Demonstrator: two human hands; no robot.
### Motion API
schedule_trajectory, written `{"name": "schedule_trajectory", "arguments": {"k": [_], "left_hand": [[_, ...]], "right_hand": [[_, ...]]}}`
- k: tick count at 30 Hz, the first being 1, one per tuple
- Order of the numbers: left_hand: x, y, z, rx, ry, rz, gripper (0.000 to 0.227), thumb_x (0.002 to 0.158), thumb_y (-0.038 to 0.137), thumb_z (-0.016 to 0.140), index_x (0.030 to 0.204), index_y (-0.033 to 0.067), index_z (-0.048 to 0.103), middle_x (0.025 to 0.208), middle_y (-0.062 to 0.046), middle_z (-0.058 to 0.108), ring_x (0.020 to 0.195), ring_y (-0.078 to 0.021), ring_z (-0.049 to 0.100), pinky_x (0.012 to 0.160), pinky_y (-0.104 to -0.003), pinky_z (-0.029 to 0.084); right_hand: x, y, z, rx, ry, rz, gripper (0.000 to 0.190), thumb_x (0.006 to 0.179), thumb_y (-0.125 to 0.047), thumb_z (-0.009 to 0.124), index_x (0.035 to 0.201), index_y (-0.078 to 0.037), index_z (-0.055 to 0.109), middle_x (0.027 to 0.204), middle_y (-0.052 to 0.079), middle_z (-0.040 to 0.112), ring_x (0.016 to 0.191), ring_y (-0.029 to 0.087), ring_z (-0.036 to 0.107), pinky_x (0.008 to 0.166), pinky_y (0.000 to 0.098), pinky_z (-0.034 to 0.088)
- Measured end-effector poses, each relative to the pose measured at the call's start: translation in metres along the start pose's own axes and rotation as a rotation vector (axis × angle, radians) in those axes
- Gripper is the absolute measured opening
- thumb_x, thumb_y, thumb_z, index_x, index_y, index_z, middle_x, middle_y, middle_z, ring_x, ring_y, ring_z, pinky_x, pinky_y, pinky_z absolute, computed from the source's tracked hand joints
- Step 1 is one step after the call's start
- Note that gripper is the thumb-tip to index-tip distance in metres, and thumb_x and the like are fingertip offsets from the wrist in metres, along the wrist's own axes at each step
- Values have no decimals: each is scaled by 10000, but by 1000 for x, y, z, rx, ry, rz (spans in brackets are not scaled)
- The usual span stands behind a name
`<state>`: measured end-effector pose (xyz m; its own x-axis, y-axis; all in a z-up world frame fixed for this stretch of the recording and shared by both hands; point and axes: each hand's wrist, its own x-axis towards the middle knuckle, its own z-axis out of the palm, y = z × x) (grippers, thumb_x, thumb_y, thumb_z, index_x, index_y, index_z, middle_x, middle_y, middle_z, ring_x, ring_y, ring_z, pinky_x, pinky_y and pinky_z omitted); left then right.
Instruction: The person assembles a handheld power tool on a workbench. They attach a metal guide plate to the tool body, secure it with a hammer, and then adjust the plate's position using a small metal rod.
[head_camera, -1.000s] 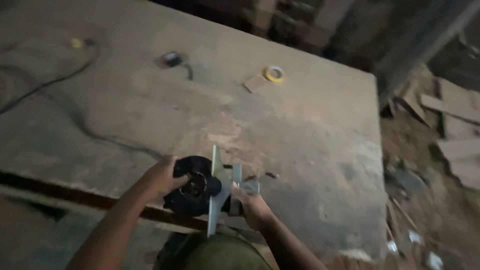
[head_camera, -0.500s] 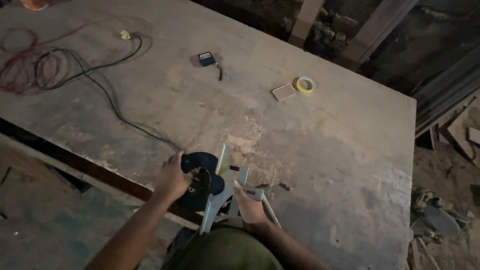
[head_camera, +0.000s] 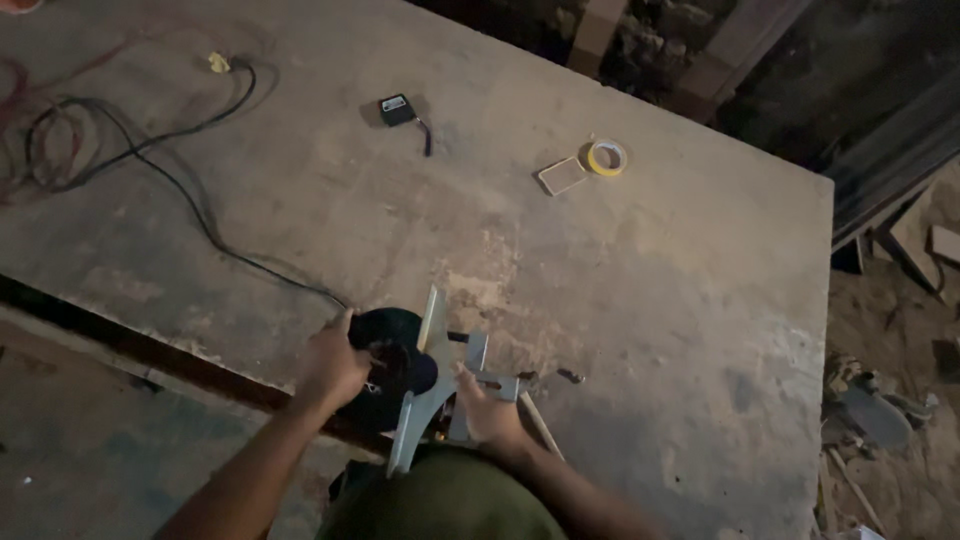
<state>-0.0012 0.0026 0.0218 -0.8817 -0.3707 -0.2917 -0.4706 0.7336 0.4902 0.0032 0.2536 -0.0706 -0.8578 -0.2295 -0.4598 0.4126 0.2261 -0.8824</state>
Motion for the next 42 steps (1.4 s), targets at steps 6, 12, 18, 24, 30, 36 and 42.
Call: {"name": "schedule_trajectory", "arguments": {"k": [6,12,18,24,30,36,42], "left_hand": [[-5,15,-14,-37,-10,-11,686,793,176,769,1427,71,530,1283,-242,661,1187,-409,640,1009,-466,522],[-3,21,-20,-39,-81,-132,700,808,192,762,1456,111,510,1308,-216,651,1213,-391,629,1004,-476,514],[-9,18,-21,-70,-83,-147,719,800,204,792,1459,127,513,1344,-212,640,1221,-387,633,1001,-472,521],[-7,21,-26,-59,-117,-201,773,785,242,829,1482,155,504,1361,-206,641,1247,-378,633,1035,-453,516],[5,10,-29,-142,-119,-157,849,771,195,820,1521,142,425,1358,-203,644,1235,-345,649,1034,-420,516],[16,-6,-11,-199,-161,-154,779,758,126,789,1478,163,494,1374,-195,628,1257,-348,624,1049,-422,507],[23,9,-8,-76,-165,-87,742,786,160,811,1452,106,489,1329,-239,640,1240,-404,609,1042,-463,506]], "right_hand": [[-15,-15,2,155,-45,24,407,1004,-399,613,921,-12,710,748,-9,639,656,99,553,580,297,463],[-17,-14,7,149,0,77,356,1002,-396,636,937,-52,699,712,-55,559,619,72,474,535,270,395],[-30,-30,10,111,-68,148,417,1010,-403,633,986,-1,738,702,-8,570,605,98,481,521,285,384],[-38,-44,14,179,-32,47,374,962,-378,668,1045,-26,763,907,-1,741,813,103,650,704,284,520],[-27,-30,24,126,-52,-67,365,951,-382,683,980,-24,748,850,34,731,787,150,670,693,331,539],[-13,-6,22,66,-33,-95,356,942,-366,711,969,-11,715,824,35,705,747,151,650,648,337,516],[-11,-38,-1,224,-42,17,451,938,-430,711,1091,-5,709,962,52,712,861,123,633,727,312,528]]}}
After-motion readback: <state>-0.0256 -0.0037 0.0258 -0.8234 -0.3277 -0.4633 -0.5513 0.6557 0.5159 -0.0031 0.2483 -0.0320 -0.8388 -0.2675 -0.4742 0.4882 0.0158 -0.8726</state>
